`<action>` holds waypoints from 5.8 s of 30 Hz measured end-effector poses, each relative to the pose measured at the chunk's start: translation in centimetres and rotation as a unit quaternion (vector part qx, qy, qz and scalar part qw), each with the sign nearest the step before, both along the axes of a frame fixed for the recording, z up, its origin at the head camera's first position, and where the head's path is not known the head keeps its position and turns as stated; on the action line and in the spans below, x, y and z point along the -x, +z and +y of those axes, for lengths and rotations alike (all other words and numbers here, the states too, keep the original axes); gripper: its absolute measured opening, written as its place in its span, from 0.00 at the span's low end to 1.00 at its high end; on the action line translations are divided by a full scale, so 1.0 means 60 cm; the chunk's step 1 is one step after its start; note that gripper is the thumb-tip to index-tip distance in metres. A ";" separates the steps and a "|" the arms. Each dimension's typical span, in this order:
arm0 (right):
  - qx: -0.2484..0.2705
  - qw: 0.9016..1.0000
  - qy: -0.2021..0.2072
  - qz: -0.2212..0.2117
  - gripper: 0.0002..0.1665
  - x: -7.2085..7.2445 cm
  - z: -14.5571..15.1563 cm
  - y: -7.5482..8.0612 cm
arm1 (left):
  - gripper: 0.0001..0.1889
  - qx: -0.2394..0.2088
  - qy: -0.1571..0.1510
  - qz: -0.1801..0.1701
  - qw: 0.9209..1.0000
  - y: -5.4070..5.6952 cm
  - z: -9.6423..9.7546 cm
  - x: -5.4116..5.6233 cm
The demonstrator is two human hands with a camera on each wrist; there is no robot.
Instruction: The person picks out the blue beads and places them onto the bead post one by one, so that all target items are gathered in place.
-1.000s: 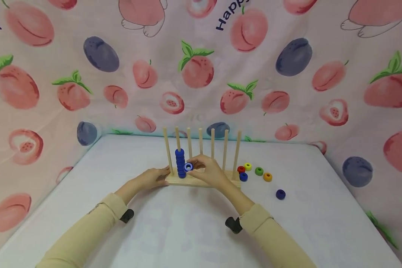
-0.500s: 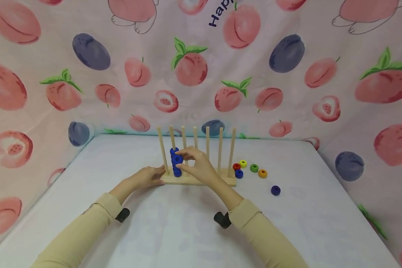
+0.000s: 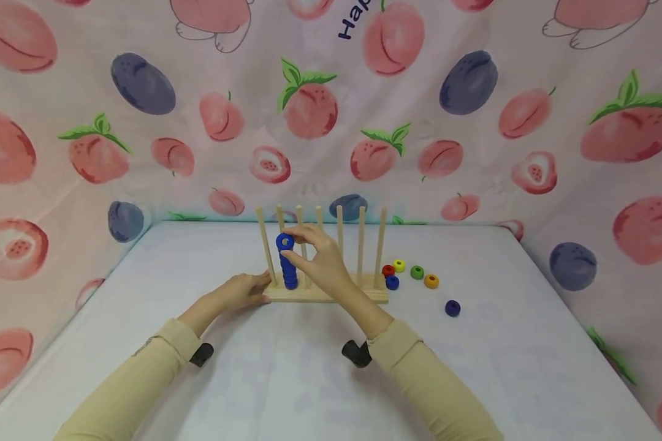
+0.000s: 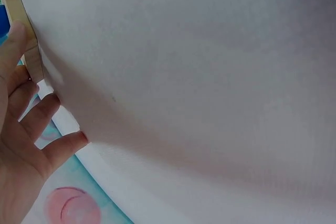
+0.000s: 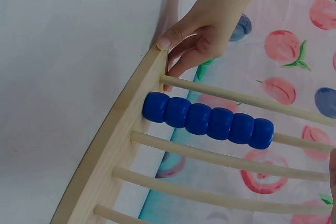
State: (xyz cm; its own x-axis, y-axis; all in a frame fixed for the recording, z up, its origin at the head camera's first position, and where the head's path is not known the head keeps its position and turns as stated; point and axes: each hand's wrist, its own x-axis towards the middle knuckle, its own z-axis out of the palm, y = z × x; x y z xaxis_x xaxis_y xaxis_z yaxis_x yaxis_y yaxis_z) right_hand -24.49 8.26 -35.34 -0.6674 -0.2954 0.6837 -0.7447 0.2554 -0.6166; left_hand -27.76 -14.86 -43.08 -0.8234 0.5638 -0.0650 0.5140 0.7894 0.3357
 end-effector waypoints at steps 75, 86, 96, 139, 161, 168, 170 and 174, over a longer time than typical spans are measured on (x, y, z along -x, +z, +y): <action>-0.140 0.986 -0.084 0.040 0.23 0.069 -0.022 0.093 | 0.32 0.013 0.020 -0.024 0.999 0.001 0.005 -0.002; -0.133 0.989 -0.062 -0.024 0.20 0.082 -0.019 0.107 | 0.32 0.012 0.022 -0.029 0.999 0.005 0.007 -0.001; -0.153 0.985 -0.064 -0.040 0.21 0.084 -0.025 0.112 | 0.32 0.000 0.019 -0.029 0.999 0.002 0.000 0.003; -0.155 0.979 -0.032 -0.131 0.25 0.085 -0.014 0.123 | 0.35 -0.001 0.029 -0.026 0.999 -0.006 0.000 -0.006; -0.159 0.978 -0.002 -0.132 0.25 0.090 -0.004 0.122 | 0.34 -0.010 0.046 -0.029 0.998 -0.012 0.006 -0.004; -0.139 0.981 0.018 -0.135 0.20 0.095 0.000 0.129 | 0.33 -0.006 0.044 -0.024 0.999 -0.008 0.002 -0.004; -0.127 0.982 0.023 -0.140 0.18 0.095 0.007 0.132 | 0.33 -0.007 0.040 -0.023 0.999 -0.007 0.004 -0.004; -0.118 0.982 0.032 -0.141 0.17 0.092 0.017 0.138 | 0.33 0.000 0.036 -0.018 0.999 -0.003 0.006 -0.006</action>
State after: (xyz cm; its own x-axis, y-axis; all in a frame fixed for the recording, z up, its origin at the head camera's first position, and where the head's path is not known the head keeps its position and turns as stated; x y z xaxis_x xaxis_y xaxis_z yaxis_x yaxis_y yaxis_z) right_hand -30.02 9.30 -27.09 -0.7948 -0.4715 0.3821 -0.5726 0.3739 -0.7296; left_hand -27.37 -14.53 -43.28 -0.8591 0.5028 -0.0955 0.4430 0.8241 0.3531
